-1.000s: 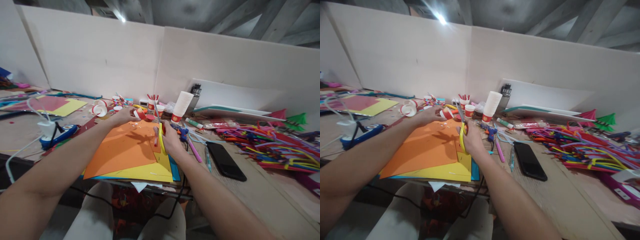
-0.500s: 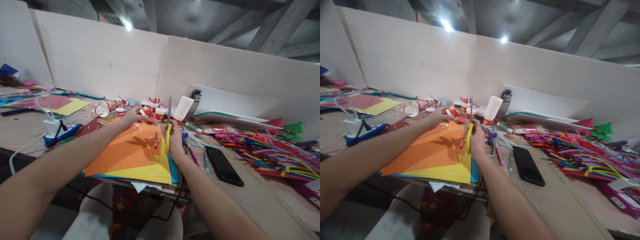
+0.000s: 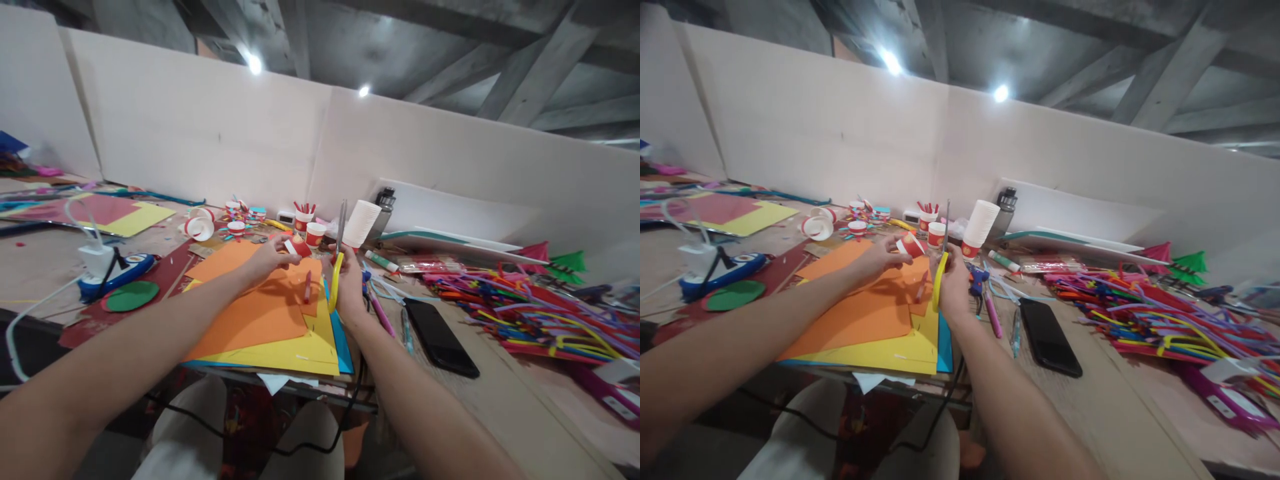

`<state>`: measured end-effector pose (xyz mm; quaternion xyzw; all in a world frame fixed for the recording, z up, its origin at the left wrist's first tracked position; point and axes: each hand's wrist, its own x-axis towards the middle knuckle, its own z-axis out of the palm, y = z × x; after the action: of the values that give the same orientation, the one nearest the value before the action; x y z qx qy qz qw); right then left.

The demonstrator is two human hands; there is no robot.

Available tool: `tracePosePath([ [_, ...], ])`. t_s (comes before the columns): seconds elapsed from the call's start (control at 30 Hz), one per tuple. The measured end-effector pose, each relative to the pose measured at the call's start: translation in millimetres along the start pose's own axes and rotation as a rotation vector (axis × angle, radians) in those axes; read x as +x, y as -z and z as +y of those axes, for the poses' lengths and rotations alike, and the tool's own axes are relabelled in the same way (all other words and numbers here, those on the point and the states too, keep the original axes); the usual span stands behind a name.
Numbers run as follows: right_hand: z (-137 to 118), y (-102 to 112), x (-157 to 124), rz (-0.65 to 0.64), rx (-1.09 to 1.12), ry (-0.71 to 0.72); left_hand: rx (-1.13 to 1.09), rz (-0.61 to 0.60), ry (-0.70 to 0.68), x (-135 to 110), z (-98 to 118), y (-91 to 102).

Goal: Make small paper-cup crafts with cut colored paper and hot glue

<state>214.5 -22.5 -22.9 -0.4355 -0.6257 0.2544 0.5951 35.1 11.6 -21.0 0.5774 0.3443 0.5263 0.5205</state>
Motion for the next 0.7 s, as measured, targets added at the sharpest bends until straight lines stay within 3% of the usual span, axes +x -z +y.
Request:
tracePosePath([
  [0.13,-0.5,1.3,0.2,-0.001,0.000,-0.009,0.093,-0.095,-0.021,0.0,-1.4,-6.9],
  [0.37,-7.1,-1.3,-1.5,-0.083,0.223,-0.126,0.056,-0.213,-0.114,2.4,-5.1,-4.0],
  [0.6,-7.0,2.1,0.9,0.112,0.159,-0.085,-0.020,-0.314,-0.089,-1.1,-3.4,-4.1],
  [0.7,-2.1,2.2,2.6,0.080,0.219,-0.134,-0.014,-0.305,-0.115,-3.3,-0.8,-5.4],
])
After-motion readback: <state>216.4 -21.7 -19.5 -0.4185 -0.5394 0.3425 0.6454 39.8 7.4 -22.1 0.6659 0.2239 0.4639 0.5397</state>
